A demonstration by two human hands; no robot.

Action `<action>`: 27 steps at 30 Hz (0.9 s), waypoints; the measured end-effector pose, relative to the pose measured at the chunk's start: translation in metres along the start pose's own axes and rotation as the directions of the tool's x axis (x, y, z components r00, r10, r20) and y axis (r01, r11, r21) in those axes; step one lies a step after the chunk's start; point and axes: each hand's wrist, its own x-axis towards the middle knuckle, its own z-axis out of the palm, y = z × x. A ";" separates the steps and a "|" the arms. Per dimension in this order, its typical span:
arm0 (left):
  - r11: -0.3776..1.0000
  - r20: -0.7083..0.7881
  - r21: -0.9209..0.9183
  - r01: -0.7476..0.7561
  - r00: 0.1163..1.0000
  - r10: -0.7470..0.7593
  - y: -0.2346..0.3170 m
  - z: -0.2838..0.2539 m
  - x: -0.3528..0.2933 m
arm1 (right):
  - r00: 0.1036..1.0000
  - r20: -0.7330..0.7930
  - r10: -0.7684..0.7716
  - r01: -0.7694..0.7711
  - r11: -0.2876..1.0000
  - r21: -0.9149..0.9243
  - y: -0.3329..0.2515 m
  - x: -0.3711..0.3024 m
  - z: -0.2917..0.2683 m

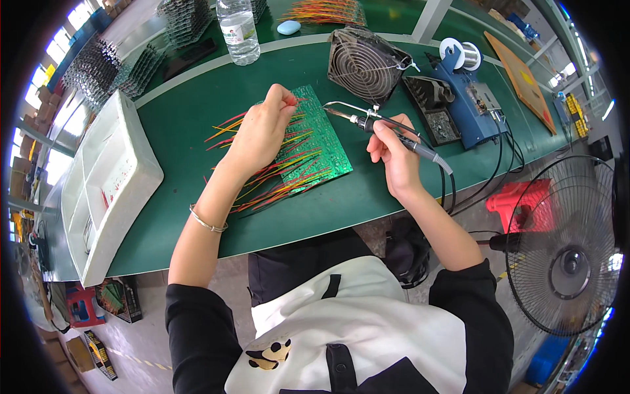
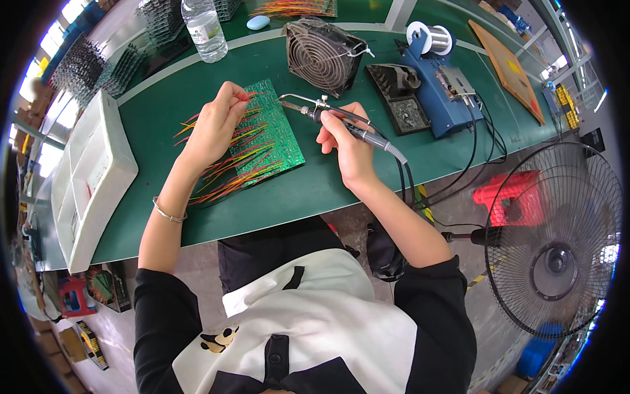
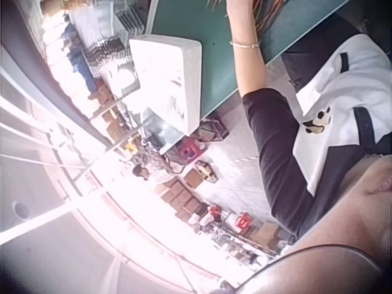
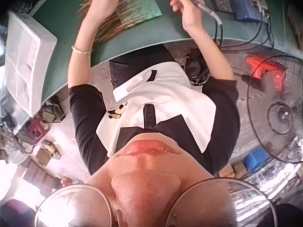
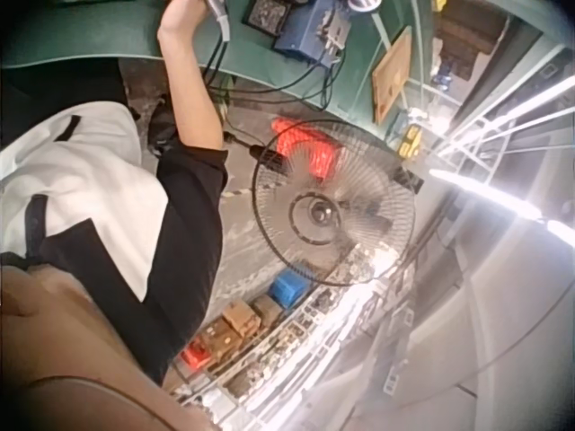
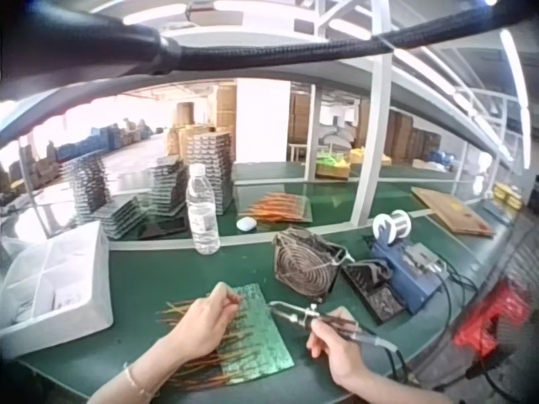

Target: Soldering multiple color-coded wires onto a green PCB using a soldering iron.

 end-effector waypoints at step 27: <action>0.789 -0.048 0.570 -0.228 0.950 0.309 -0.018 0.036 0.008 | 1.000 -0.028 0.002 -0.005 0.996 -0.084 -0.002 -0.003 0.004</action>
